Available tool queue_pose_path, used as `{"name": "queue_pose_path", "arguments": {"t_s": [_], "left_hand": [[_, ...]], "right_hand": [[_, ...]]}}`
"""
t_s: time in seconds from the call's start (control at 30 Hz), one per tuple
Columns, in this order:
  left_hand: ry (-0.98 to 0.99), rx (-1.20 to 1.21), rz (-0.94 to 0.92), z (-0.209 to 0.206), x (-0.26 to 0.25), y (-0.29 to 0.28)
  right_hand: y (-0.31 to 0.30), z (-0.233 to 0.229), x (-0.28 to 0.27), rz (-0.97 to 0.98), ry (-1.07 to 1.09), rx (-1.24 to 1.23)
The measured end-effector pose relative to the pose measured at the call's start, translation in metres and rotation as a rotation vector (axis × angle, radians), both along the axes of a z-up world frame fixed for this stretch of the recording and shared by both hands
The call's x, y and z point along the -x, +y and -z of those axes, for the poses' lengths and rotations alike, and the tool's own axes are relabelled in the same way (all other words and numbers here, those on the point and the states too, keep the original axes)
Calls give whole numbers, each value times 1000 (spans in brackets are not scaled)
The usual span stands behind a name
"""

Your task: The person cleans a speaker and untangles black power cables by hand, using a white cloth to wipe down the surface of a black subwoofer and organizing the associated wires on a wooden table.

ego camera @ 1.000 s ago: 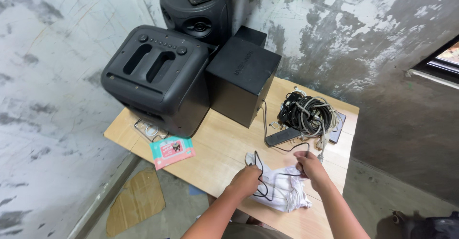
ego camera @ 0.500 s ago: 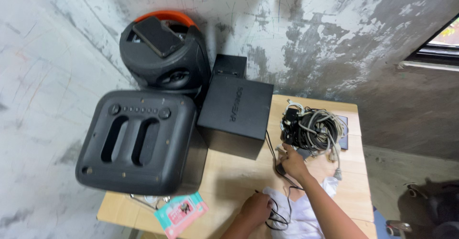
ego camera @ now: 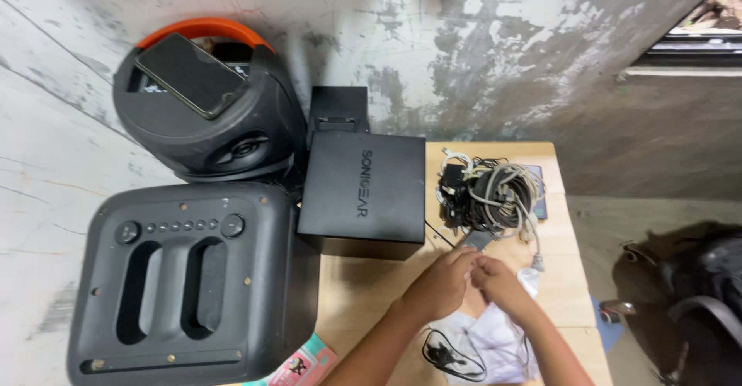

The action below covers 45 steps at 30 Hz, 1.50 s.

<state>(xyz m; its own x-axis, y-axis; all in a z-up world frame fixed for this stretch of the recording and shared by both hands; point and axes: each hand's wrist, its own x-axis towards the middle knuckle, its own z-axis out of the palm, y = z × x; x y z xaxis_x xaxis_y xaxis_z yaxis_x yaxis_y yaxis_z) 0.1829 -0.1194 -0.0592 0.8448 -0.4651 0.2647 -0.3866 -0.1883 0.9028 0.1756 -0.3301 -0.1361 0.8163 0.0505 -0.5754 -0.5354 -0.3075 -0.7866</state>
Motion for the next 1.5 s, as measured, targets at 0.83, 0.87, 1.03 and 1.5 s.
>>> {"name": "queue_pose_path", "arguments": {"t_s": [0.83,0.87,1.03,1.5], "left_hand": [[576,626,63,-10,-47,-37],[564,639,98,-13,-46,-37],[234,1,-90,-37,-33,-39],[716,334,223,-18,-56,-7]], "right_hand": [[-23,-64,-24,-42,-377,244],[-12,-56,-18,-147,-456,262],[6,-83,-23,-337,-692,370],[-104,-165,-44,75,-432,145]]}}
